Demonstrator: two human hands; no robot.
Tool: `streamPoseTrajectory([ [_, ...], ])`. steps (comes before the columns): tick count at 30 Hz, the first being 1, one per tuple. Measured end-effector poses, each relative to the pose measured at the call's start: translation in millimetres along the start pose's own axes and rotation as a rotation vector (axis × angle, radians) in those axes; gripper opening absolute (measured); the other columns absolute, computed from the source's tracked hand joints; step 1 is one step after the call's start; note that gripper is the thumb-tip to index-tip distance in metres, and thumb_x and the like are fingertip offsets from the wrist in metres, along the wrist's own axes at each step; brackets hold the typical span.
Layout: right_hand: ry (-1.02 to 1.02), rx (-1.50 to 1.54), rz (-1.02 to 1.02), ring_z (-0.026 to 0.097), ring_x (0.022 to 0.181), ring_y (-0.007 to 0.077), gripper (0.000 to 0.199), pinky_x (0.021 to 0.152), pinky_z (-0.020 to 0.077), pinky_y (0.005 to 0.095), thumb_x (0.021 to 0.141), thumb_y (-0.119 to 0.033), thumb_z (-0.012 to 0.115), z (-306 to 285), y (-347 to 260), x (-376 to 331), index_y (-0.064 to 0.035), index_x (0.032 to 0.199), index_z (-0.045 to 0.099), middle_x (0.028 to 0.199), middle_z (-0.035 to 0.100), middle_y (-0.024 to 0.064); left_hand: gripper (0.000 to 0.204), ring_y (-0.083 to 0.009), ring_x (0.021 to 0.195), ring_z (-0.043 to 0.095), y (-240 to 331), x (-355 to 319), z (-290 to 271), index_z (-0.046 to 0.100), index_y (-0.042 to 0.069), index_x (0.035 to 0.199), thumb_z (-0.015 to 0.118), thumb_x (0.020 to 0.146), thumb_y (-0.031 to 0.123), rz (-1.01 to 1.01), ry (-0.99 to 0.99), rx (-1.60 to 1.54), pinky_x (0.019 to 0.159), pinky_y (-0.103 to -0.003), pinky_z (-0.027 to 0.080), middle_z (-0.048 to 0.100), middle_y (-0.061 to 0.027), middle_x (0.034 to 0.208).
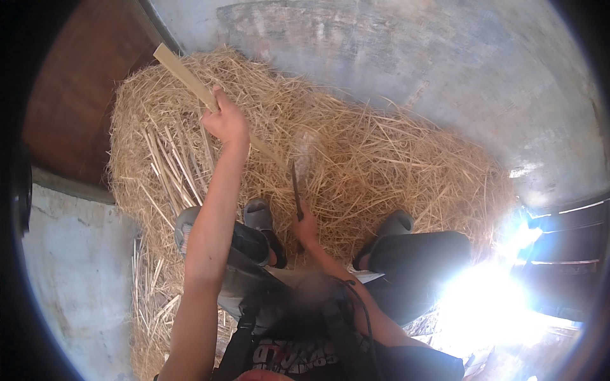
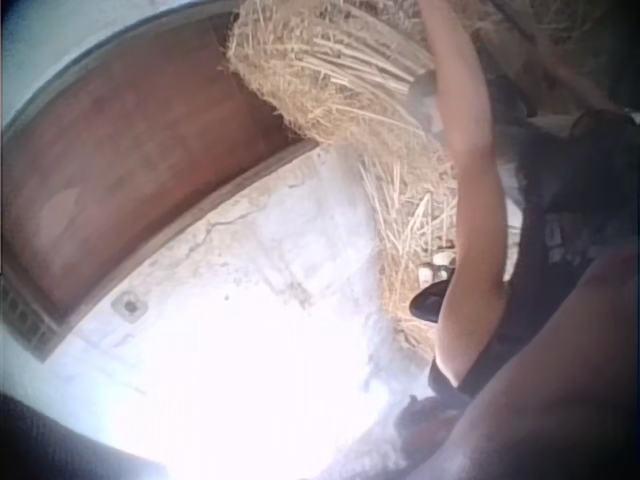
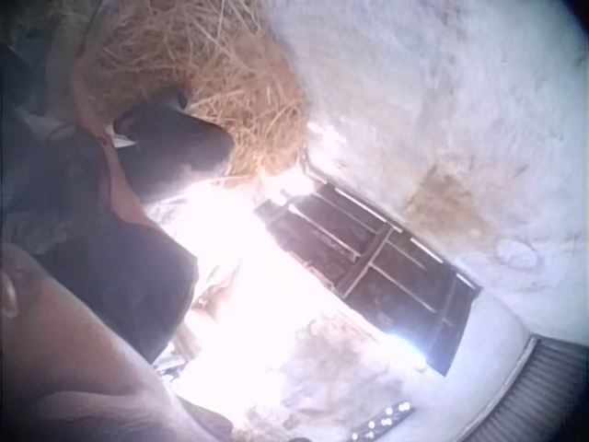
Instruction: The person shaves and smooths a thin strip of wood using a box cutter and a large knife, handling the strip by hand over a pile of straw.
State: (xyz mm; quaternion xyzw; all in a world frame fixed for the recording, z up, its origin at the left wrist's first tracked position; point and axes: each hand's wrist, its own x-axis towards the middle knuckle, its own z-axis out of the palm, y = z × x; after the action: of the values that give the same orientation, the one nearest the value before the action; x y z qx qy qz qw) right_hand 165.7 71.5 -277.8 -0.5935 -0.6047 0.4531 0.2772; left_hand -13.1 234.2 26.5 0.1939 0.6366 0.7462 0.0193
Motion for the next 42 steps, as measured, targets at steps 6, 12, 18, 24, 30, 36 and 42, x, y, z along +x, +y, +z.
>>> streamPoseTrajectory([
  [6, -0.178, 0.675, 0.454, 0.059, 0.082, 0.0116, 0.05, 0.076, 0.0493, 0.0301, 0.1, -0.014, 0.06, 0.4, -2.9, 11.4, -0.0053, 0.148, 0.051, 0.092, 0.065, 0.0051, 0.048, -0.0131, 0.047, 0.045, -4.7, 5.0, -1.8, 0.06, -0.001, 0.064, 0.063, 0.1, 0.031, 0.036, -0.036, -0.002, 0.047, -0.037, 0.034, 0.05, -0.0046, 0.049],
  [12, 0.037, 0.255, -0.141, 0.054, 0.065, 0.0108, 0.055, 0.059, 0.0467, 0.0294, 0.102, -0.014, 0.058, -16.6, -50.0, 34.0, -0.0067, 0.154, 0.043, 0.083, 0.06, 0.0054, 0.045, -0.0113, 0.047, 0.044, -3.9, 10.2, 3.2, 0.059, 0.0, 0.064, 0.063, 0.1, 0.028, -0.005, -0.06, -0.045, 0.047, -0.035, 0.033, 0.05, -0.0029, 0.05],
  [18, 0.109, -0.051, -0.213, 0.051, 0.066, 0.0137, 0.057, 0.062, 0.0451, 0.0311, 0.101, -0.016, 0.061, 1.7, -17.8, 14.2, -0.0056, 0.154, 0.042, 0.075, 0.054, 0.0052, 0.041, -0.0113, 0.047, 0.047, -4.3, 16.0, 6.6, 0.065, -0.002, 0.07, 0.063, 0.1, 0.025, 0.009, -0.043, -0.005, 0.046, -0.034, 0.034, 0.053, -0.0041, 0.052],
  [24, -0.041, -0.2, -0.021, 0.066, 0.08, 0.021, 0.055, 0.077, 0.053, 0.0391, 0.093, -0.014, 0.066, 14.9, 68.3, -1.0, -0.0067, 0.145, 0.052, 0.094, 0.069, 0.0152, 0.044, -0.011, 0.047, 0.045, 10.5, 1.4, 15.9, 0.058, 0.002, 0.064, 0.063, 0.101, 0.026, -0.021, -0.08, -0.075, 0.046, -0.034, 0.033, 0.05, -0.0023, 0.052],
  [30, -0.241, 0.506, 0.43, 0.058, 0.069, 0.0129, 0.055, 0.063, 0.0495, 0.0319, 0.098, -0.013, 0.061, -32.9, -25.8, 30.9, -0.0091, 0.151, 0.048, 0.082, 0.062, 0.0044, 0.048, -0.0107, 0.045, 0.042, -12.5, 20.3, 4.3, 0.054, 0.005, 0.061, 0.062, 0.102, 0.028, 0.062, -0.037, -0.027, 0.045, -0.033, 0.03, 0.049, -0.0008, 0.05],
  [36, 0.161, 0.341, -0.113, 0.043, 0.062, 0.0084, 0.061, 0.057, 0.0416, 0.0278, 0.101, -0.014, 0.056, -28.8, -53.9, 33.7, -0.0114, 0.159, 0.036, 0.071, 0.043, -0.0005, 0.048, -0.0112, 0.044, 0.041, -1.0, 10.3, 9.0, 0.053, 0.006, 0.06, 0.062, 0.102, 0.028, 0.009, -0.052, -0.078, 0.045, -0.034, 0.029, 0.047, -0.0008, 0.049],
  [42, -0.019, -0.03, -0.09, 0.057, 0.064, 0.023, 0.058, 0.065, 0.0489, 0.0378, 0.095, -0.013, 0.059, 7.7, 46.5, 8.5, -0.0046, 0.151, 0.045, 0.074, 0.059, 0.008, 0.048, -0.0119, 0.043, 0.039, -1.7, 17.0, 2.5, 0.053, 0.008, 0.059, 0.062, 0.102, 0.026, -0.03, -0.056, -0.04, 0.044, -0.035, 0.028, 0.043, -0.0001, 0.048],
])
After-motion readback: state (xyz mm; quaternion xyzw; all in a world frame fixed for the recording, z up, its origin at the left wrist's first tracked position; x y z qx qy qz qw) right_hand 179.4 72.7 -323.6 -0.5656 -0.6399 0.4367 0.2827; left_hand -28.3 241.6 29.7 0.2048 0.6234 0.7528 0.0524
